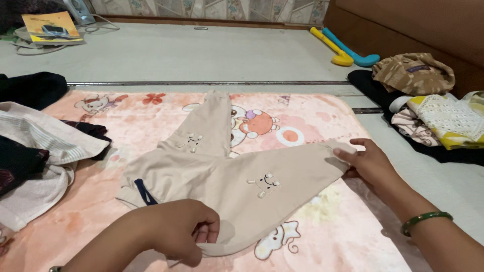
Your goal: The person folds a yellow patterned shirt and a pair of beige trousers by hand on a bed.
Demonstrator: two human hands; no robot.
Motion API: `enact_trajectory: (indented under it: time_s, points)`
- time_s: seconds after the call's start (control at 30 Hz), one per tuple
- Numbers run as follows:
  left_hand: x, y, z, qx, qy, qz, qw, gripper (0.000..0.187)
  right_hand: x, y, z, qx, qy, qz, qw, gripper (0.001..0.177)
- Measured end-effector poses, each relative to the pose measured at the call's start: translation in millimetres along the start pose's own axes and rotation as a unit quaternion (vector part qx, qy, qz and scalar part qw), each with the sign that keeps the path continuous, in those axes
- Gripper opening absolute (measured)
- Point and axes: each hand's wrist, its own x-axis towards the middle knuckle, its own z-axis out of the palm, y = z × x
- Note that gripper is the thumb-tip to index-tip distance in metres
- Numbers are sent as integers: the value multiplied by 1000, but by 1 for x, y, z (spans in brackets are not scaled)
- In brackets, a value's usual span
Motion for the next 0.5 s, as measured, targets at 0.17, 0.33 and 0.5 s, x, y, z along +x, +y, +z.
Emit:
enact_trajectory:
  time_s: [0.17, 0.33, 0.5]
  points:
    - [-3, -2, 0, 3, -15, 7, 1000, 36, 2, 3, -3, 16, 2, -77, 997, 62]
    - [5, -9, 6, 38, -48, 95, 994, 30, 16, 10, -19, -75, 48, -114, 990, 53]
    - [12, -12, 11, 43, -73, 58, 995, 25, 25, 23, -18, -64, -8, -55, 996, 49]
